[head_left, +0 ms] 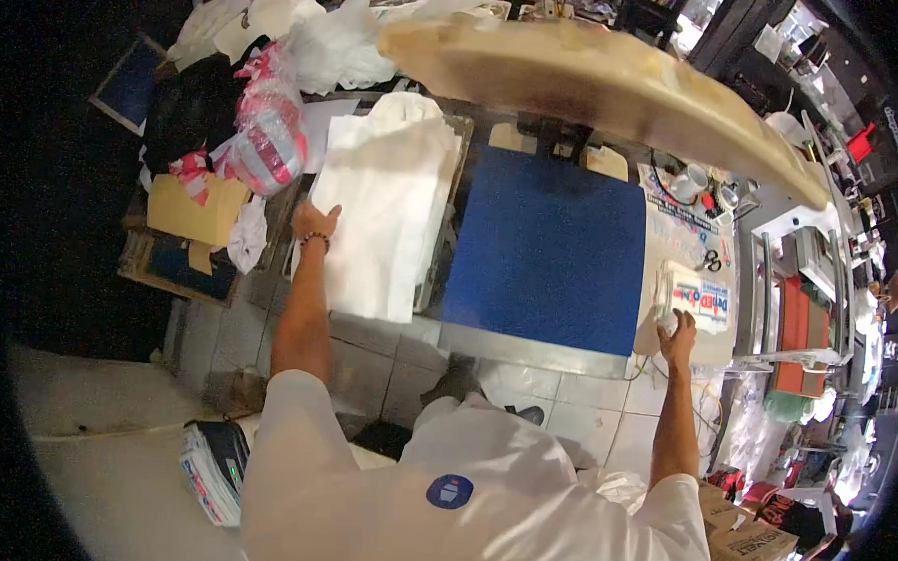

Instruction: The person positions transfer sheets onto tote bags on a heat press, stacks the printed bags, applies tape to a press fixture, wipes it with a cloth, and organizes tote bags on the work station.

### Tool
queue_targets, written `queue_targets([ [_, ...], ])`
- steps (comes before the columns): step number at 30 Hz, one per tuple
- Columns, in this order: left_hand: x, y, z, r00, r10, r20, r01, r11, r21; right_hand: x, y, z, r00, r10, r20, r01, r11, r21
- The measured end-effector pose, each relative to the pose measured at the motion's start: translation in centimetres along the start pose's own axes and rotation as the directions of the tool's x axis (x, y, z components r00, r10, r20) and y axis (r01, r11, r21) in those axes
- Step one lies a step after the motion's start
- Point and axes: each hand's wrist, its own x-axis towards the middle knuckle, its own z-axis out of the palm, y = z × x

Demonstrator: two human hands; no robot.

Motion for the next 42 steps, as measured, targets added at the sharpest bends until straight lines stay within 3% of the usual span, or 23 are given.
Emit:
queue_targets([
  [2, 1.9, -0.8, 0.6, 0.998, -0.021, 0.065, 0.023, 0.999, -0.037, 1.1, 0.5, 0.2, 0.989, 0.145, 0.005, -0.144, 0.985, -0.096],
  [3, 2.5, -1.2, 0.8, 0.991, -0.041, 0.131, 0.049, 0.997, -0.06, 1.6, 2.2, 1.2, 0.987, 0.154, 0.039, -0.148, 0.981, -0.124],
  [6, 4.2, -2.5, 1.5, 0.99, -0.068, 0.121, 0.081, 0.992, -0.102, 1.5, 3.2, 2.0, 0.991, 0.122, 0.052, -0.12, 0.991, -0.055],
  [8, 2.9, -1.2, -1.4, 0.981, -0.085, 0.175, 0.113, 0.981, -0.155, 1.7, 3.3, 2.3, 0.986, 0.153, 0.064, -0.149, 0.987, -0.06],
  [10, 4.0, -2.9, 0.3, 0.994, -0.056, -0.098, 0.046, 0.994, -0.1, 2.2, 2.9, 2.3, 0.978, 0.186, 0.092, -0.177, 0.979, -0.101],
  [12, 4.6, -3.8, 0.3, 0.993, -0.072, -0.088, 0.062, 0.992, -0.11, 2.9, 1.3, 1.2, 0.972, 0.22, 0.083, -0.214, 0.974, -0.07],
  [13, 6.6, -6.5, 1.6, 0.983, 0.126, -0.135, -0.145, 0.979, -0.145, 2.6, 2.4, 2.0, 0.995, 0.08, -0.053, -0.085, 0.99, -0.11],
  [14, 7.7, -7.7, 3.0, 0.929, 0.319, -0.19, -0.352, 0.919, -0.178, 2.3, 2.1, 2.0, 0.992, 0.048, -0.113, -0.065, 0.986, -0.156],
  [15, 6.6, -6.1, 0.4, 0.895, 0.397, -0.204, -0.438, 0.872, -0.219, 2.4, 1.8, 1.9, 0.982, 0.169, -0.081, -0.181, 0.97, -0.164],
  [16, 5.5, -5.2, -1.6, 0.881, 0.425, -0.209, -0.464, 0.686, -0.561, 2.5, 0.6, 0.6, 0.979, 0.202, -0.03, -0.204, 0.958, -0.202],
  [18, 0.4, -2.2, -7.5, 0.86, 0.48, -0.171, -0.456, 0.573, -0.681, 2.6, 2.6, 1.6, 0.99, 0.13, -0.062, -0.14, 0.969, -0.206],
  [19, -2.2, -0.6, -10.7, 0.848, 0.507, -0.152, -0.44, 0.514, -0.736, 2.7, 2.0, 0.8, 0.982, 0.186, -0.005, -0.183, 0.959, -0.219],
  [21, -7.7, 0.9, -16.2, 0.815, 0.55, -0.185, -0.524, 0.562, -0.64, 2.4, 2.3, 0.3, 0.984, 0.176, 0.028, -0.166, 0.963, -0.211],
  [23, -11.7, 0.0, -20.3, 0.875, 0.476, 0.087, -0.273, 0.635, -0.722, 2.1, 2.1, -0.7, 0.985, 0.163, 0.057, -0.145, 0.961, -0.235],
  [25, -17.7, 2.1, -25.3, 0.916, 0.388, 0.106, -0.113, 0.501, -0.858, 1.7, 2.6, -0.7, 0.985, 0.162, 0.062, -0.143, 0.959, -0.244],
  [27, -19.8, -0.9, -27.1, 0.931, 0.339, 0.134, -0.11, 0.612, -0.783, 1.4, 3.1, -0.8, 0.997, 0.06, 0.052, -0.045, 0.966, -0.256],
  [30, -24.0, -1.8, -29.6, 0.909, 0.415, 0.045, -0.188, 0.503, -0.844, 1.3, 3.8, -0.2, 0.999, 0.015, 0.04, -0.005, 0.971, -0.241],
  [34, -26.5, -5.7, -31.0, 0.91, 0.402, 0.099, -0.149, 0.541, -0.828, 1.1, 3.7, -0.4, 0.994, -0.106, -0.034, 0.097, 0.976, -0.194],
  [35, -26.6, -7.1, -30.8, 0.908, 0.406, 0.108, -0.15, 0.554, -0.819, 1.0, 3.5, -0.3, 0.973, -0.189, -0.132, 0.158, 0.964, -0.215],
  [37, -26.6, -8.8, -30.0, 0.903, 0.395, 0.166, -0.079, 0.535, -0.841, 1.1, 3.5, 0.2, 0.976, -0.173, -0.135, 0.14, 0.965, -0.223],
  [41, -27.5, -7.6, -27.8, 0.882, 0.445, 0.155, -0.124, 0.536, -0.835, 1.4, 3.5, 0.3, 0.975, -0.162, -0.154, 0.129, 0.97, -0.205],
  [42, -27.2, -7.5, -26.6, 0.886, 0.414, 0.209, -0.051, 0.535, -0.843, 1.4, 3.5, 0.2, 0.979, -0.162, -0.125, 0.135, 0.97, -0.203],
])
